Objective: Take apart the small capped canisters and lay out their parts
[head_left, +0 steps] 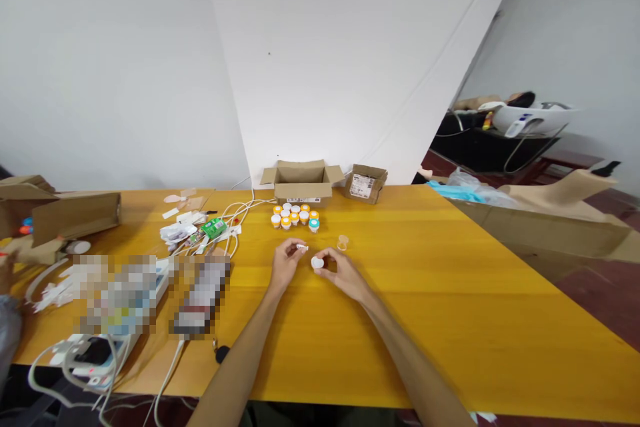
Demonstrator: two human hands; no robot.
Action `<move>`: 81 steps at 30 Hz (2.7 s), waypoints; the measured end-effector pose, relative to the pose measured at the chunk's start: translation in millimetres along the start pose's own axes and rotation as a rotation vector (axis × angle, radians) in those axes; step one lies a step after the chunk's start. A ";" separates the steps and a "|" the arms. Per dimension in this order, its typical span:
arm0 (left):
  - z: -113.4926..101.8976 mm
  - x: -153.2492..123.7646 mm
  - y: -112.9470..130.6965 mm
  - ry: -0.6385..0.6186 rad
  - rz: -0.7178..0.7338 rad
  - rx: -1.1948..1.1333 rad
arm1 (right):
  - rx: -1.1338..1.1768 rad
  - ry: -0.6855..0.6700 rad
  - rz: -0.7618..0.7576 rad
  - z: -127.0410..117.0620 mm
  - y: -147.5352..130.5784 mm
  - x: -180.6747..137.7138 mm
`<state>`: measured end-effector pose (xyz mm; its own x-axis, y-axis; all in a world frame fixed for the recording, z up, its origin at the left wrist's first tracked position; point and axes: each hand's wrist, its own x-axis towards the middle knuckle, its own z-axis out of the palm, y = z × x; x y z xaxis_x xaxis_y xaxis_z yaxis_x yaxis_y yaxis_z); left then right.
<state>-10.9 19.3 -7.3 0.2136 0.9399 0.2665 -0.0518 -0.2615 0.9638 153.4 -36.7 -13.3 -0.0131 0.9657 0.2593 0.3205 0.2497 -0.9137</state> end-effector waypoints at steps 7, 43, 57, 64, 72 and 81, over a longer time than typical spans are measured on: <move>4.5 -3.0 5.4 -0.121 -0.009 -0.019 | 0.047 0.109 -0.013 2.6 -6.3 0.2; 12.7 -9.2 9.7 -0.214 -0.050 -0.106 | 0.013 0.164 -0.041 15.1 -0.5 -1.1; 14.3 -11.8 20.7 -0.173 -0.141 -0.238 | 0.076 0.191 -0.045 17.4 -8.9 -2.6; 15.3 -12.1 21.5 -0.177 -0.177 -0.260 | 0.040 0.209 -0.050 17.5 -6.1 -2.8; 15.9 -10.2 16.7 -0.231 -0.123 -0.201 | -0.018 0.262 -0.055 19.7 -1.4 -1.1; 17.2 -6.0 -0.7 -0.200 -0.065 -0.069 | -0.317 0.331 -0.094 15.0 5.2 -0.3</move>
<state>4.6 10.1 -9.7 0.4079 0.8901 0.2034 -0.0967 -0.1794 0.9790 140.9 -34.7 -22.9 0.2305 0.8524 0.4694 0.6068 0.2513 -0.7541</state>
